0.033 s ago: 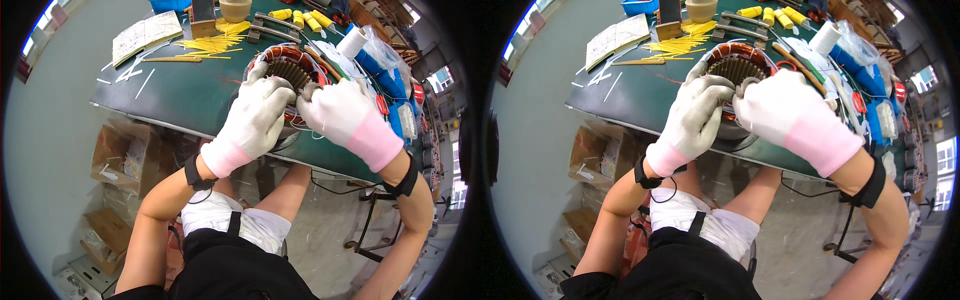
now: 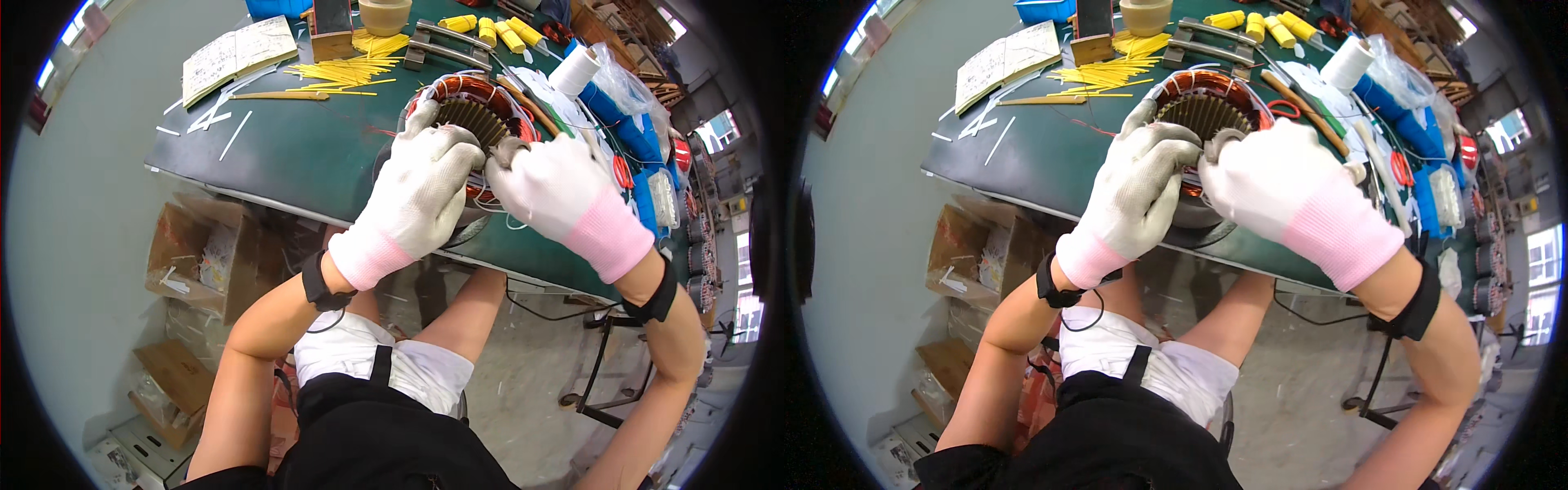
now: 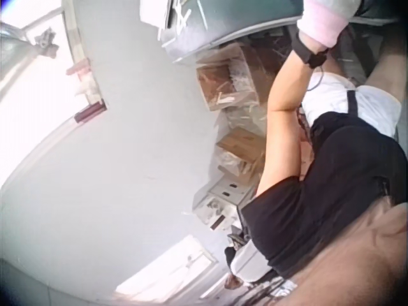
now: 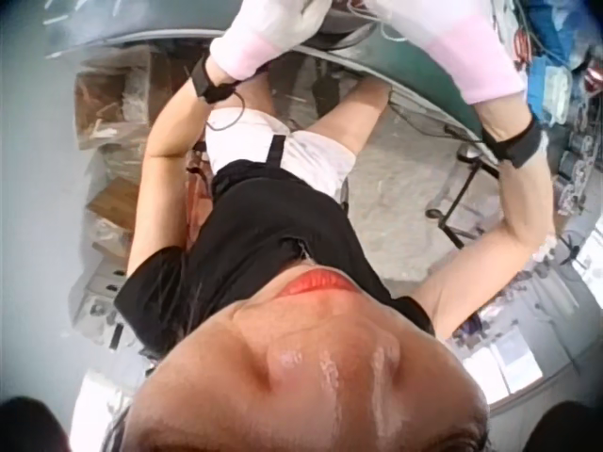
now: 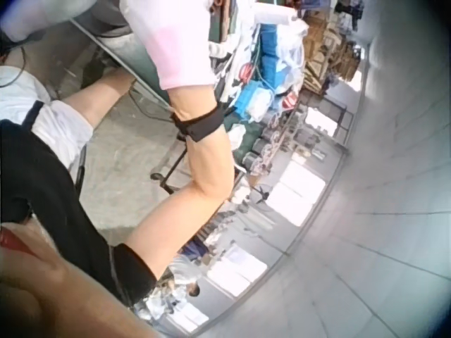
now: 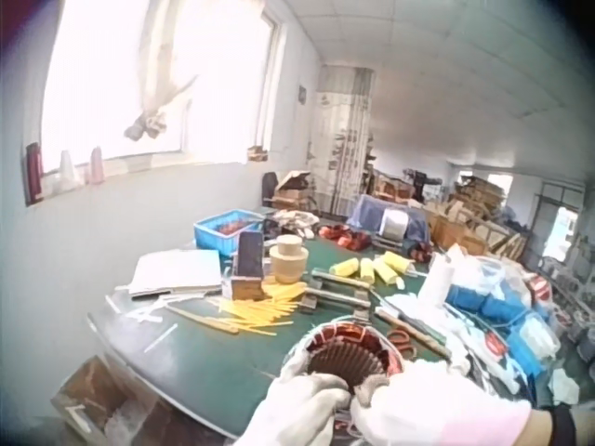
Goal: Winding copper wire around a motor stator and securing it with thread.
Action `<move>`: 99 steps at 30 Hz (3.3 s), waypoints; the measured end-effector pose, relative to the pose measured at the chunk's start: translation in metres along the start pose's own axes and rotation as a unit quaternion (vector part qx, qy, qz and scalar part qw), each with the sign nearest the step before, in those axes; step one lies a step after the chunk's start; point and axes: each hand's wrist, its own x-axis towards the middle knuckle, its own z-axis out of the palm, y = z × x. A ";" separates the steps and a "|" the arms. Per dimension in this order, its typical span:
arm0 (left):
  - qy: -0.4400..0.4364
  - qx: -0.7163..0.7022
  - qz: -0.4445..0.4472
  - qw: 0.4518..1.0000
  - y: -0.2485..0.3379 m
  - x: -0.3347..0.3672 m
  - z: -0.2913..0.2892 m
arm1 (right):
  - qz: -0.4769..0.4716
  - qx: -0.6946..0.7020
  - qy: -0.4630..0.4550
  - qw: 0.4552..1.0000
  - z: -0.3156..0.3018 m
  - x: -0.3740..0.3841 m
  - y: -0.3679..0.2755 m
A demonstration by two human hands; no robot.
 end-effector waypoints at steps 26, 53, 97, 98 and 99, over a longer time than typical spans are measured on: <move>-0.076 0.094 0.049 0.991 0.008 0.003 0.001 | 0.240 0.907 0.324 0.121 0.039 -0.050 -0.142; -0.105 0.131 0.058 0.984 0.012 0.008 -0.006 | 0.756 0.275 0.102 0.585 0.123 -0.273 -0.266; -0.231 0.188 0.074 0.952 -0.001 0.024 -0.014 | 0.557 0.266 -0.453 0.643 0.123 -0.469 -0.419; -0.237 0.186 0.063 0.951 0.001 0.025 -0.014 | 0.618 0.301 -0.404 0.604 0.124 -0.449 -0.407; -0.238 0.185 0.064 0.951 0.000 0.027 -0.015 | 0.675 0.336 -0.351 0.555 0.116 -0.398 -0.384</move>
